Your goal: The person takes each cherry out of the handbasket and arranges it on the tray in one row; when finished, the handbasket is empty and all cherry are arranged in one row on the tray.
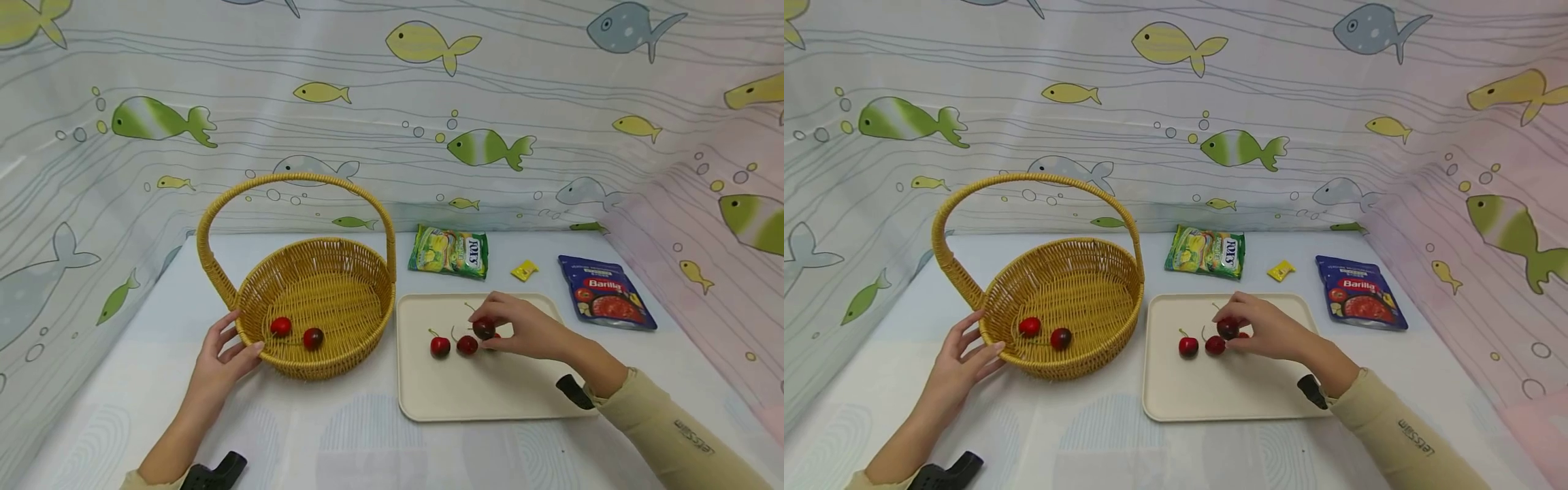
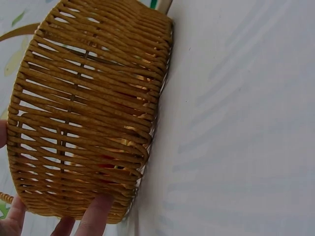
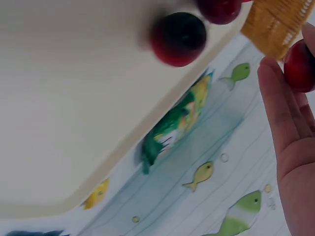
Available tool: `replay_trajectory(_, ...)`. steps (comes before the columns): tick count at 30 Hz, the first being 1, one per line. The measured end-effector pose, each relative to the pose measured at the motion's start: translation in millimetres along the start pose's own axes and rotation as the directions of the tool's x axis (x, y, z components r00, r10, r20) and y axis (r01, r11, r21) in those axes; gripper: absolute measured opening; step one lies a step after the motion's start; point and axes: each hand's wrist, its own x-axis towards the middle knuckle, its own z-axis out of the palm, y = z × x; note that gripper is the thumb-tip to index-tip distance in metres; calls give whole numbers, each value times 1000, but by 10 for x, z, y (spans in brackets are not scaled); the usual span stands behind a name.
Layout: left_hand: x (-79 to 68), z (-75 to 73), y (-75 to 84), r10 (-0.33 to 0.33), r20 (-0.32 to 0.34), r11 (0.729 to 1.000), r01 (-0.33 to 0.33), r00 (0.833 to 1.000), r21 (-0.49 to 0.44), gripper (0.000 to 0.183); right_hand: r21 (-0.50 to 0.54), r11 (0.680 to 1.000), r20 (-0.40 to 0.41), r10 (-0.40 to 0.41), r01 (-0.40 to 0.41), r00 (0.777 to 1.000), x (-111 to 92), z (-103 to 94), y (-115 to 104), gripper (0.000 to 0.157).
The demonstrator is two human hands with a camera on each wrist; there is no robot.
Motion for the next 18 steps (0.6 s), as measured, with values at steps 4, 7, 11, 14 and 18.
replay_trajectory(4,1,-2,7,-6,1,1000,6,1000,16,74,-17,1000,-26,16,-16,1000,-156,-12,122,33)
replay_trajectory(7,5,-2,8,-9,1,1000,9,1000,23,74,-32,999,-38,21,-22,999,-250,-18,205,34)
replay_trajectory(11,25,-3,-18,-10,5,1000,10,1000,7,74,-58,996,-36,62,-64,997,-344,-19,320,36)
replay_trajectory(14,49,-20,-98,-10,-8,1000,10,1000,7,74,-54,990,3,132,-132,991,-395,-20,387,35)
replay_trajectory(18,93,-69,-255,15,-23,999,-14,1000,35,74,-32,984,56,179,-178,982,-416,-26,447,33)
